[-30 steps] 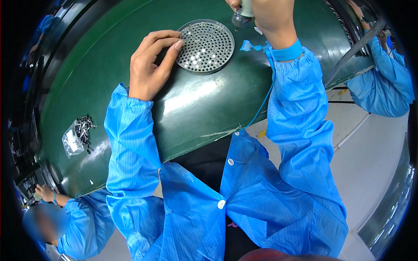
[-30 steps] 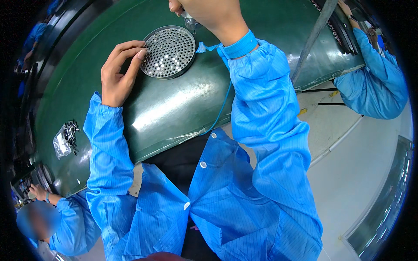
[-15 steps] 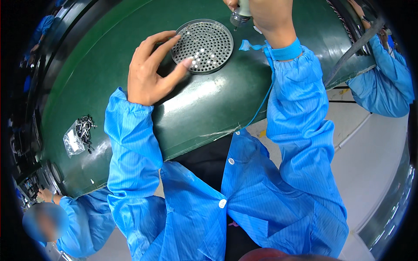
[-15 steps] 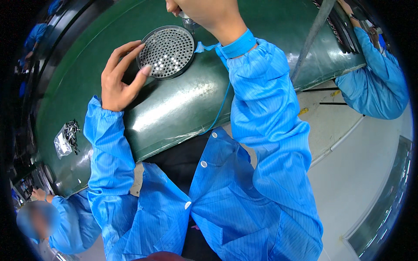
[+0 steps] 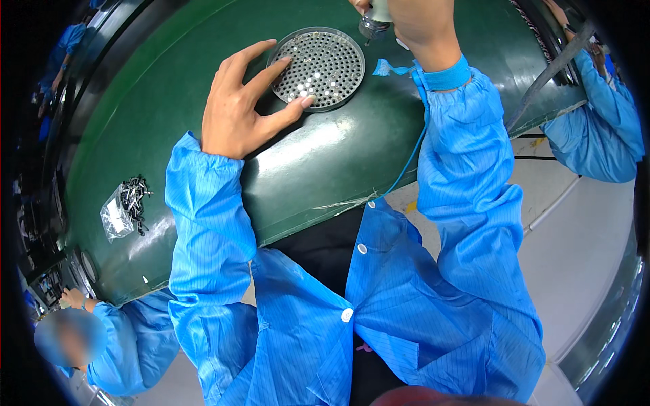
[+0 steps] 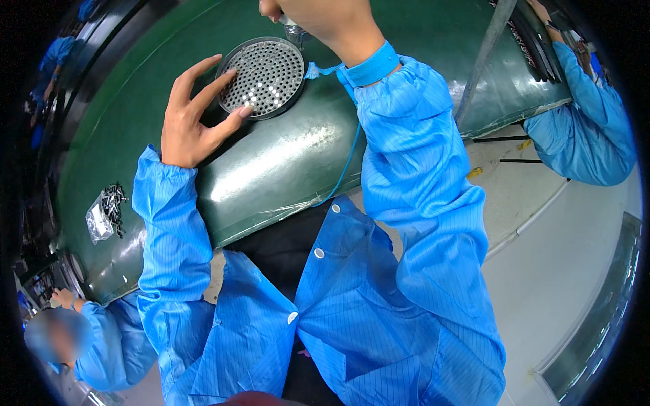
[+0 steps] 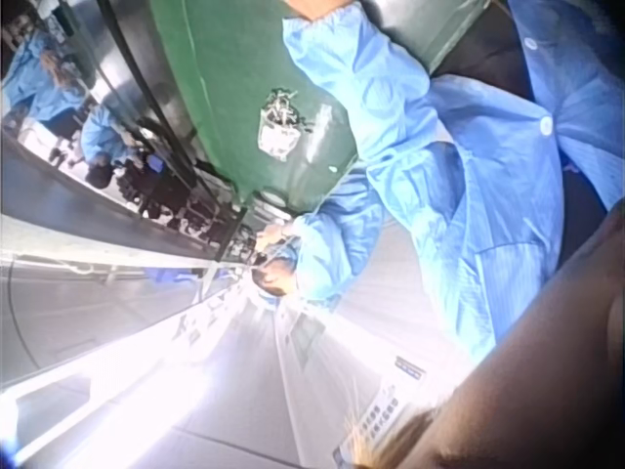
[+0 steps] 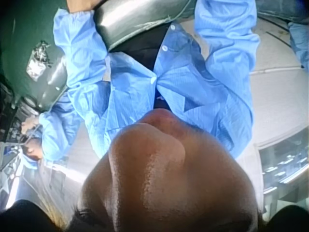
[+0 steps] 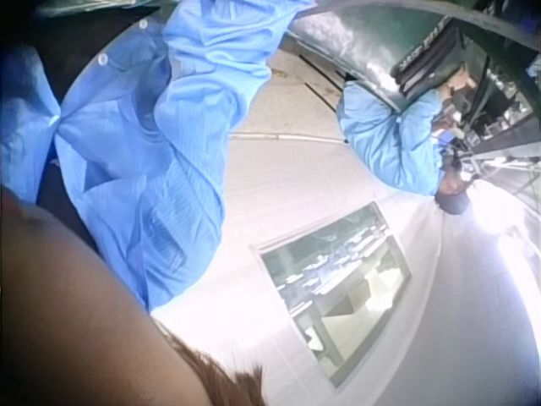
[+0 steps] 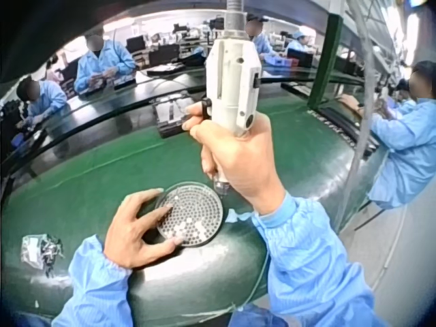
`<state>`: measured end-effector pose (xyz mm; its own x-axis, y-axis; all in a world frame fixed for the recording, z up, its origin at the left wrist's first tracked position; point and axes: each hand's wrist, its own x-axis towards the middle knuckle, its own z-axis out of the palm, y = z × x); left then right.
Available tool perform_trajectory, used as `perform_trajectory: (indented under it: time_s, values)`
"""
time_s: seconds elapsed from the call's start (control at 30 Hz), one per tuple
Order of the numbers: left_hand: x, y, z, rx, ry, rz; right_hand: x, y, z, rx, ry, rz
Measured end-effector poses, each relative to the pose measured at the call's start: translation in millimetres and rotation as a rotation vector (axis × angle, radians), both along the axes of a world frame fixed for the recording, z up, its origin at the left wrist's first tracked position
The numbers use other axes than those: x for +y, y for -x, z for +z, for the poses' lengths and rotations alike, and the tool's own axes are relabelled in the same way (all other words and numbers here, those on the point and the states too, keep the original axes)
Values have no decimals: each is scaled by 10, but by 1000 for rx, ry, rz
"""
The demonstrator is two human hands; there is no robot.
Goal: Assembling tablet components using an electric screwdriver on a factory production line.
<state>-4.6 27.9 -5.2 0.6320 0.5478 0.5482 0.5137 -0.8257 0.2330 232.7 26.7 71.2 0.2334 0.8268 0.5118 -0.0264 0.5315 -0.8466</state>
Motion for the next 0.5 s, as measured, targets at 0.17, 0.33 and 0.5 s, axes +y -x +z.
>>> perform_trajectory:
  time_s: [0.17,0.33,0.5]
  values:
    - [-16,-46,63,137,6,7,-5,25,-2,36,6,20]
    - [-27,-93,23,210,-9,39,-31,9,-19,39,-39,48]
    - [-60,-54,50,181,-38,17,-31,19,-5,31,-10,19]
